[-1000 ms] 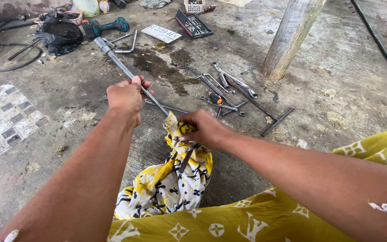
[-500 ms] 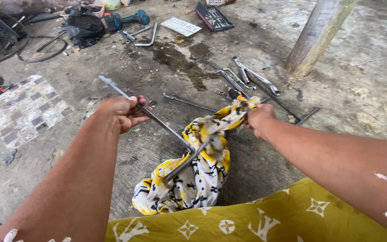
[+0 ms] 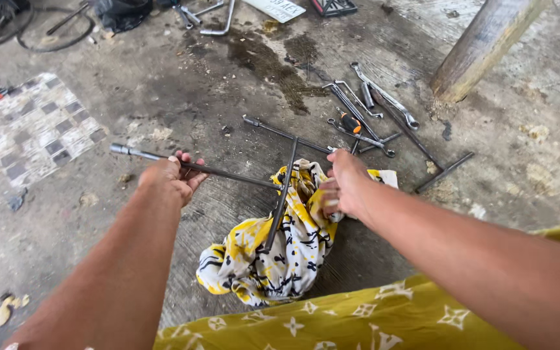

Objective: The person sits on the floor and wipes several metal tools with a patterned cloth. They pick up each tool, wipe it thoroughly, and place it into a black bucket. The person repeats this process for multiple tools throughout the clip.

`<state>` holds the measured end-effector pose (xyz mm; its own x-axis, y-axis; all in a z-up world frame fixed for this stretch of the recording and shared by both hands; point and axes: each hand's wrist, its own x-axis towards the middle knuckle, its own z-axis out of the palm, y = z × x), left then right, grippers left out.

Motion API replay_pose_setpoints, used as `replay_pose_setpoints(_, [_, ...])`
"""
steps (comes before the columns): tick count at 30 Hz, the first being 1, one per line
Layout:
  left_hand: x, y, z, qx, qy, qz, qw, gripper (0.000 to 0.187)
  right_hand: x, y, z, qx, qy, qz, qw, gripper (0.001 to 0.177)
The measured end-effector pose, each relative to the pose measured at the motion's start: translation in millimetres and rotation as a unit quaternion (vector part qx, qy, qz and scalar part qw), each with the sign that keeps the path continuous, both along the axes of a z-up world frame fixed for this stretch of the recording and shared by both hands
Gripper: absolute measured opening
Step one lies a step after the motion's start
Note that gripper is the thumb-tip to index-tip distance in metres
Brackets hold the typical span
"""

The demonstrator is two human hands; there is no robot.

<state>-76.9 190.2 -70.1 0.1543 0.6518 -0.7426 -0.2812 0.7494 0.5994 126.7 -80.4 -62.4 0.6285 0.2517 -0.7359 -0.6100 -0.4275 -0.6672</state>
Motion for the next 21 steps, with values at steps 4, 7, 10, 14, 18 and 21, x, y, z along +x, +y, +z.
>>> replay_pose_setpoints(4, [-13,-6,32,-0.043,-0.041,0.127,0.990,0.032,-27,-18,99,0.066,0.137,0.086,0.985,0.057])
replay_pose_setpoints(7, [-23,-15,83,-0.044,-0.054,0.129,0.989,0.031,-40,-20,174,0.146,0.156,0.174,0.961,0.041])
replay_pose_setpoints(10, [-30,-28,153,-0.060,-0.053,0.130,0.988,0.029,-45,-16,251,0.182,0.178,0.207,0.945,0.028])
replay_pose_setpoints(14, [-41,-40,259,-0.067,-0.053,0.118,0.989,0.034,-46,-7,354,0.145,0.156,0.222,0.952,0.021])
replay_pose_setpoints(18, [-54,-41,359,-0.067,-0.083,0.136,0.985,0.034,-50,3,447,0.117,0.116,0.274,0.948,0.017])
replay_pose_setpoints(21, [-62,-31,432,-0.056,-0.102,0.123,0.986,0.031,-54,19,507,0.104,0.088,0.289,0.948,0.016])
